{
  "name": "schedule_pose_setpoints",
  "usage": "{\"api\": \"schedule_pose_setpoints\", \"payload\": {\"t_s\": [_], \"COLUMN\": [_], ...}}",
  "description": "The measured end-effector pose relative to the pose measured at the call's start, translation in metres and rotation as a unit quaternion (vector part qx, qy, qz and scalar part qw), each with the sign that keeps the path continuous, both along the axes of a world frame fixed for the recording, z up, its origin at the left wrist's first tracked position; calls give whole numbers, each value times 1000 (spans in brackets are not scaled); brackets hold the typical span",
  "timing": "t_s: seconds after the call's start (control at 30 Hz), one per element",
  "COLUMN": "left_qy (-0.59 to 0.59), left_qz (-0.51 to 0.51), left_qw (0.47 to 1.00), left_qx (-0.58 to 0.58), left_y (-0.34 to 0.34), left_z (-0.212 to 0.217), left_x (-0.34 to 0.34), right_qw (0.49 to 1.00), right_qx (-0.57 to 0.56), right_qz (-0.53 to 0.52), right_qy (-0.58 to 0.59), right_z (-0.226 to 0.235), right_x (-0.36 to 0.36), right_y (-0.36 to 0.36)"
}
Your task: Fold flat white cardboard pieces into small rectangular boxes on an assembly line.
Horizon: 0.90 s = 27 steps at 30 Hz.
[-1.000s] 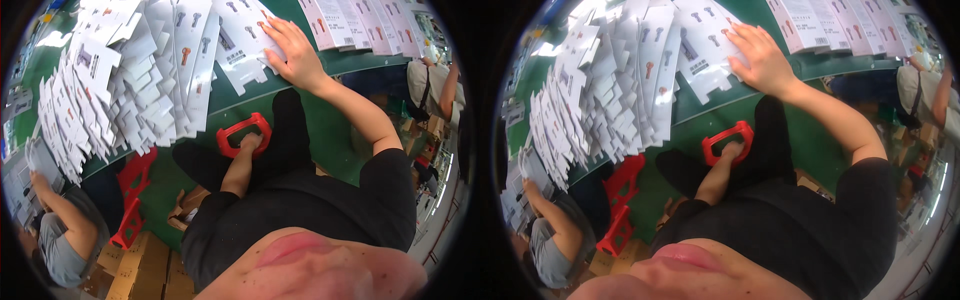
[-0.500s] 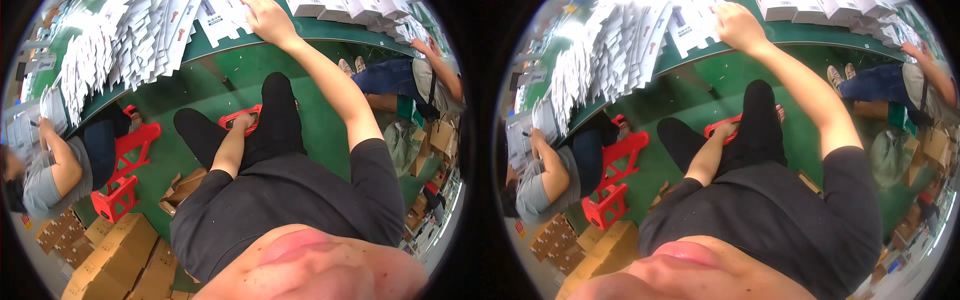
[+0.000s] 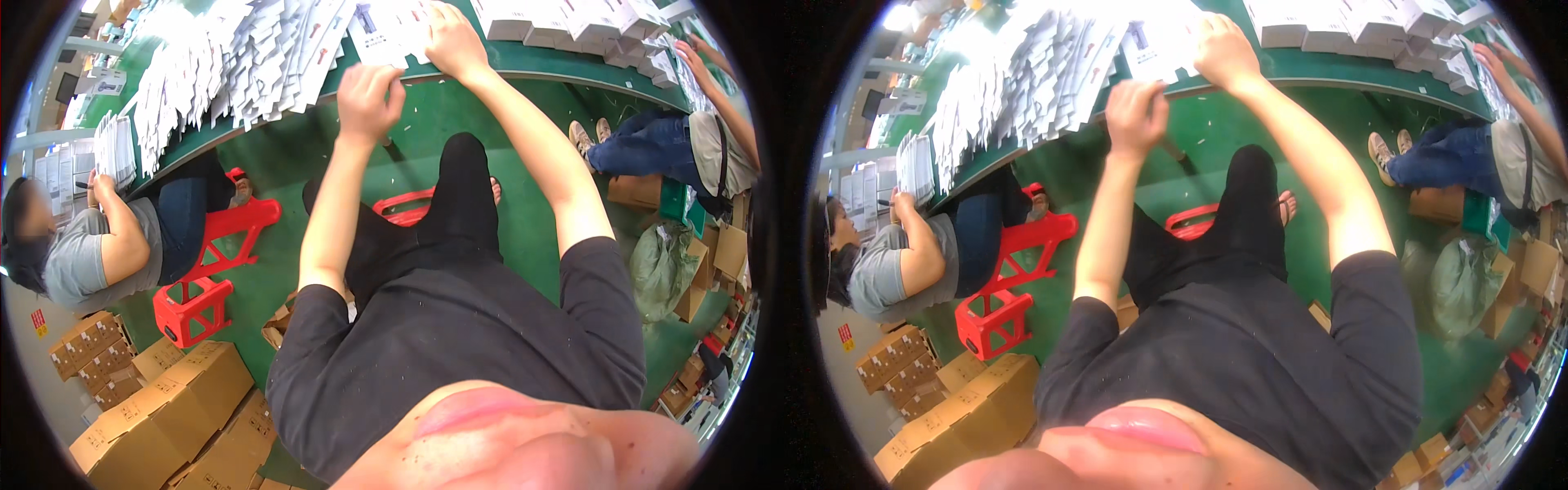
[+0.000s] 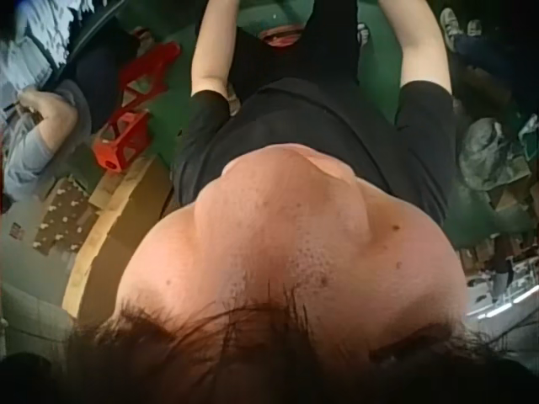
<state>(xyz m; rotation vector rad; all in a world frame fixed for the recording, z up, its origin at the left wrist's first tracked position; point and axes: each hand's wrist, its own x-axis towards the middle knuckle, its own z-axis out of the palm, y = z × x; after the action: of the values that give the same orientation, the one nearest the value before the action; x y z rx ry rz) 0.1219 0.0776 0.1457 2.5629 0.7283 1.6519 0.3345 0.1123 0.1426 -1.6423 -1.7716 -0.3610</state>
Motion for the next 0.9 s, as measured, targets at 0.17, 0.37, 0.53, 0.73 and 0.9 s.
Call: {"api": "schedule_pose_setpoints", "payload": {"t_s": [0.17, 0.37, 0.53, 0.73, 0.9], "left_qy": [129, 233, 275, 292, 303], "left_qz": [22, 32, 33, 25, 30], "left_qw": [991, 971, 959, 952, 948], "left_qx": [-34, -53, -62, -89, -91], "left_y": [56, 54, 48, 49, 51], "left_z": [7, 12, 15, 22, 22], "left_x": [0, 6, 1, 3, 4], "right_qw": [999, 998, 995, 992, 986], "right_qx": [-3, -59, -83, -118, -150], "right_qz": [28, -35, -51, -12, -6], "right_qy": [23, 10, -9, 54, 74], "right_z": [-8, -13, -18, -10, -3], "right_x": [-6, -4, -4, 1, 0], "right_y": [-8, -4, -8, -4, -4]}}
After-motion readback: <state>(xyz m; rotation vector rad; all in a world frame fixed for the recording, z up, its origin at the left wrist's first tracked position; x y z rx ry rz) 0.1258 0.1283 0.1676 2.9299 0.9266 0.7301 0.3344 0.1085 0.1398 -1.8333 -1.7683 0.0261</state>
